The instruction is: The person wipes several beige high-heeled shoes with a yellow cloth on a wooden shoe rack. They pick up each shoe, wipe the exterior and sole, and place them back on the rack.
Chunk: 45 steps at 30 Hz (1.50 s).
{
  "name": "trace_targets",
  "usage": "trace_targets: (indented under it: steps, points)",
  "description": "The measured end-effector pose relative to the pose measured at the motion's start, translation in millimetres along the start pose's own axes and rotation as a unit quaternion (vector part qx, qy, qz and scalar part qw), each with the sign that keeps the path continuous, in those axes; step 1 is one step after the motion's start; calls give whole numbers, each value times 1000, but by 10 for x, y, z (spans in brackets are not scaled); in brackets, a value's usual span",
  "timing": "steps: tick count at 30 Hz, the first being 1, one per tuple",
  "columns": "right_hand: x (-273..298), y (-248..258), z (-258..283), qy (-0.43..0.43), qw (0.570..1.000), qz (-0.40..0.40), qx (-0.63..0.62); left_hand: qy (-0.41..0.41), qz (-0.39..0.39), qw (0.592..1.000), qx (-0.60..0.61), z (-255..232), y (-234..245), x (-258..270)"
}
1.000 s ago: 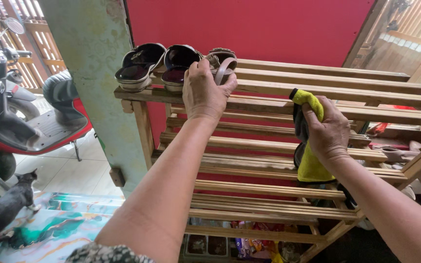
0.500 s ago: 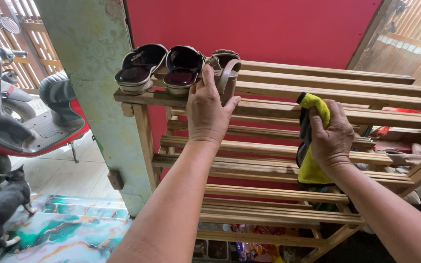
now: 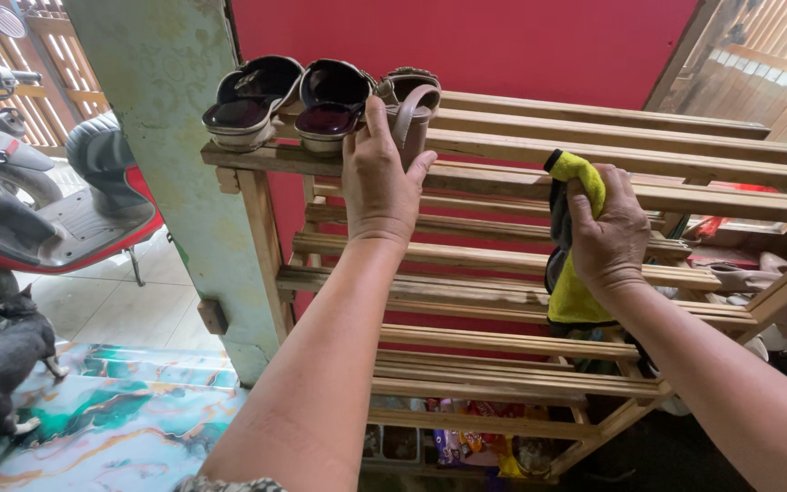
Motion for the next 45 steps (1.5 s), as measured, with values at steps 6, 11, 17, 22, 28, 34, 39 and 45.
trace_targets:
  steps: [6, 11, 17, 22, 28, 34, 39, 45]
  points:
    - [-7, -3, -27, -14, 1000, 21, 7, 18, 3, 1000, -1, 44, -25, -7]
    - [-22, -2, -33, -15, 999, 44, 20, 7, 3, 1000, -16, 41, -41, -11]
    - [-47, 11, -63, -11, 997, 70, 28, 15, 24, 999, -24, 71, -47, -31]
    - [-73, 9, -93, -14, 991, 115, 60, 17, 50, 999, -14, 88, -44, -79]
    - [-104, 64, -124, -2, 973, 220, 70, 40, 51, 998, -13, 148, -73, -103]
    - [538, 476, -492, -55, 974, 208, -71, 50, 34, 998, -13, 262, -4, -113]
    - [1529, 693, -1555, -268, 905, 329, -5, 15, 31, 999, -18, 206, -36, -139]
    - [2623, 1077, -2699, -487, 774, 404, -20, -13, -7, 1000, -12, 298, -34, -53]
Point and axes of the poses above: each hand's wrist, its own x-axis away from the middle knuckle, its own y-axis out of the back of the hand, z = x × y, the point moved 10 cm from there along -x, towards the middle knuckle, and after that the axes turned 13 degrees about x, right-handed, at the moved point
